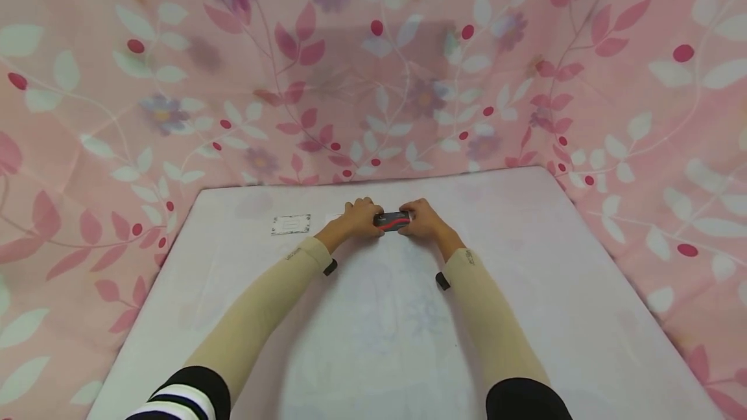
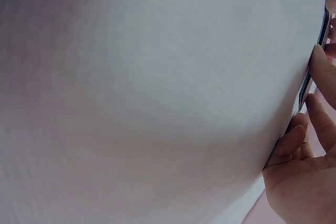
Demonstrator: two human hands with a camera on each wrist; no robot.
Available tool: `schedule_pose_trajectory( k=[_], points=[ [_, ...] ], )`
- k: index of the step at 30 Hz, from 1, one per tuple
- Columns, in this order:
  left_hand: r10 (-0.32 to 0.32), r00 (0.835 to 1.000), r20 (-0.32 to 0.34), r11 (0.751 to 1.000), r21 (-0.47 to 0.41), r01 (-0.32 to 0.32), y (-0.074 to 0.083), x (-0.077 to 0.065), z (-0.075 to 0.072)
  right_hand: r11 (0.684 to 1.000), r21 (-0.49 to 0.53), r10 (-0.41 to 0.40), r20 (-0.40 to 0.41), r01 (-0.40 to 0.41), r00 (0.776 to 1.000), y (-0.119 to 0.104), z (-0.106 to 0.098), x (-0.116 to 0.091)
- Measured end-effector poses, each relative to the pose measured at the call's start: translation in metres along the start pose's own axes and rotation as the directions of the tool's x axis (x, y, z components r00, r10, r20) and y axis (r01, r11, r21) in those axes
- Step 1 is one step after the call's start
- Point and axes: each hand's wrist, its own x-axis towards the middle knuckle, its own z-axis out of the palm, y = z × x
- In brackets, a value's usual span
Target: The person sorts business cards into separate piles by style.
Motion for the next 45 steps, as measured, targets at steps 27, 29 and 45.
schedule_pose_trajectory(
  k=[27, 29, 45],
  points=[
    [0.000, 1.000, -0.029, 1.000, -0.021, -0.001, -0.001, -0.003, -0.012, 0.983, 0.112, 0.149, -0.013, -0.147, 0.989, -0.001, -0.004, 0.003],
    [0.003, 1.000, -0.031, 1.000, -0.018, -0.004, -0.001, -0.003, -0.011, 0.980, 0.129, 0.153, -0.012, -0.150, 0.988, 0.000, -0.003, 0.003],
    [0.000, 1.000, -0.028, 1.000, 0.018, 0.001, 0.002, -0.010, -0.009, 0.981, 0.120, 0.158, -0.018, -0.154, 0.987, 0.001, 0.003, 0.001]
  ],
)
